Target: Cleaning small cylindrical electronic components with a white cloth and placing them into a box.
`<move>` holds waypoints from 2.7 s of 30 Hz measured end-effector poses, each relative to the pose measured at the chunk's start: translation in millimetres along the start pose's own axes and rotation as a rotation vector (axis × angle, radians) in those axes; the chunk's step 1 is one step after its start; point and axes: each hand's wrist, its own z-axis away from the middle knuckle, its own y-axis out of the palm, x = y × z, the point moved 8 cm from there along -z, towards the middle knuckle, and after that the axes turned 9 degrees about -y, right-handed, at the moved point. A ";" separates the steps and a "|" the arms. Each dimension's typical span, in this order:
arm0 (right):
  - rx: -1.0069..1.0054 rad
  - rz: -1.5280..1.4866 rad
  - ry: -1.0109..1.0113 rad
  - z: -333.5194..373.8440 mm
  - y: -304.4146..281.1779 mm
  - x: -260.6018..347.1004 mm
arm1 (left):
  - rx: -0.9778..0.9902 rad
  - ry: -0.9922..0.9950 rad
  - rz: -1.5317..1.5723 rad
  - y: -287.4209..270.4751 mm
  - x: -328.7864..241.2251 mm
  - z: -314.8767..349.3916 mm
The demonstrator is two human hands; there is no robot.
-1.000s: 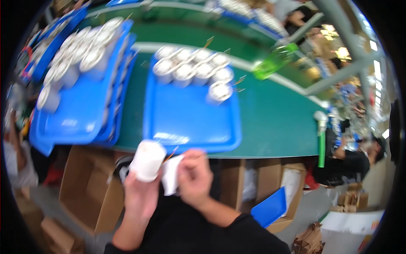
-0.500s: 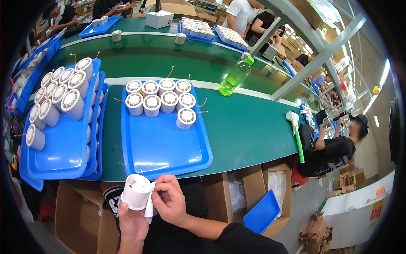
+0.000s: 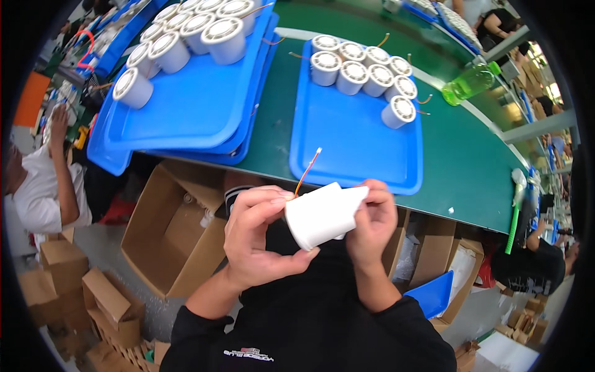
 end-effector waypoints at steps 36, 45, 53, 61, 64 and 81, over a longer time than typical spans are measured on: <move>0.656 0.507 -0.496 -14.5 67.5 102.2 | 0.224 0.699 -0.751 18.3 -38.5 11.5; 0.350 0.808 -0.521 -34.4 40.7 93.7 | 0.208 0.633 -0.743 12.6 -37.3 8.0; 0.557 0.489 -0.554 -13.7 59.9 102.9 | 0.166 0.638 -0.737 11.3 -35.9 10.6; 0.415 0.691 -0.621 -22.9 54.2 93.0 | 0.215 0.610 -0.763 15.2 -35.6 11.6; 0.481 0.639 -0.608 -20.0 57.8 100.3 | 0.239 0.583 -0.779 16.7 -31.8 8.9; 0.465 0.462 -0.325 -9.5 68.2 66.3 | -0.327 0.464 -0.866 -97.5 -59.7 35.6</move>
